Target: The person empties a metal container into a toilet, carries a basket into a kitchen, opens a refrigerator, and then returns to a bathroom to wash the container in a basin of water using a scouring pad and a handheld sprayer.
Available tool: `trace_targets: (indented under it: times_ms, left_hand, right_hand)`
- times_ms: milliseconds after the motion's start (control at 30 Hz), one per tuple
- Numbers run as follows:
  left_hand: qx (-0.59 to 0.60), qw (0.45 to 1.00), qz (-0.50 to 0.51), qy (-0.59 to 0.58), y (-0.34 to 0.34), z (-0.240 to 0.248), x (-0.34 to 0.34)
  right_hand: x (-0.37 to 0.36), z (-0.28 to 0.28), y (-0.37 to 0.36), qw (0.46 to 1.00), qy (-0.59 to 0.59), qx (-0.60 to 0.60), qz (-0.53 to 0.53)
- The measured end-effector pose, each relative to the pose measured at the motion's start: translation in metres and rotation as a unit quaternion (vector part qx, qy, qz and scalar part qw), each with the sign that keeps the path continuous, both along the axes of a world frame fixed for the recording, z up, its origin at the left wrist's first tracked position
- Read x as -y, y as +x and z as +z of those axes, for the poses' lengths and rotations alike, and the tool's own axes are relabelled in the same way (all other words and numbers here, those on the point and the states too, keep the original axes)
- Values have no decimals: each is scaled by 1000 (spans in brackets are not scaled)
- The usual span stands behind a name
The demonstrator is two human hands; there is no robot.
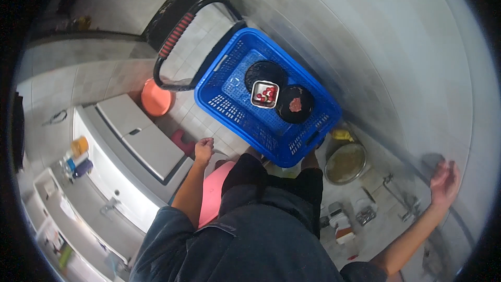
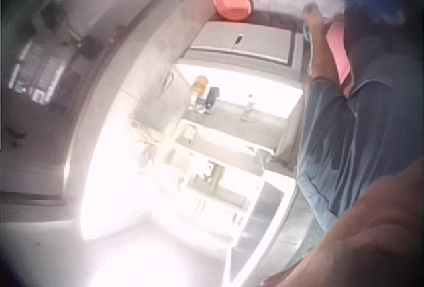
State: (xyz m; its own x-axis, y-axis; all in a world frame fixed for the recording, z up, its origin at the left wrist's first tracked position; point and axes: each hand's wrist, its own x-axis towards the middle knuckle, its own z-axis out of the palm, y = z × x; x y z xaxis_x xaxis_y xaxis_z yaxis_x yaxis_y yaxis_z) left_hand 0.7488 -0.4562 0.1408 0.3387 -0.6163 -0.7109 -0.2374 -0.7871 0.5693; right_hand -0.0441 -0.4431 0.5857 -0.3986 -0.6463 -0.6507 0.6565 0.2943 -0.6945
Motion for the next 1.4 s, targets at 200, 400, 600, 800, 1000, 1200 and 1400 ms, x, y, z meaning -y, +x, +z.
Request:
trace_targets:
  times_ms: [200,400,600,800,1000,1200,1400]
  left_hand:
    - [2,995,-72,74,-11,18,19]
    - [-7,989,-115,90,10,16,26]
    - [-42,990,-78,108,31,5,12]
    - [-49,990,-83,103,27,28,3]
    - [-37,992,-81,93,49,43,-15]
    - [52,995,-20,85,52,91,-43]
    - [64,995,-24,73,82,95,-30]
  right_hand:
    - [2,3,16,995,29,-95,-32]
    - [5,5,27,996,11,-92,17]
    - [4,-2,22,996,14,-85,1]
    - [16,1,36,995,8,-87,52]
    - [12,-9,29,994,-22,-84,66]
    - [5,-21,37,992,-54,-109,41]
    - [-10,-38,31,985,-37,-163,-36]
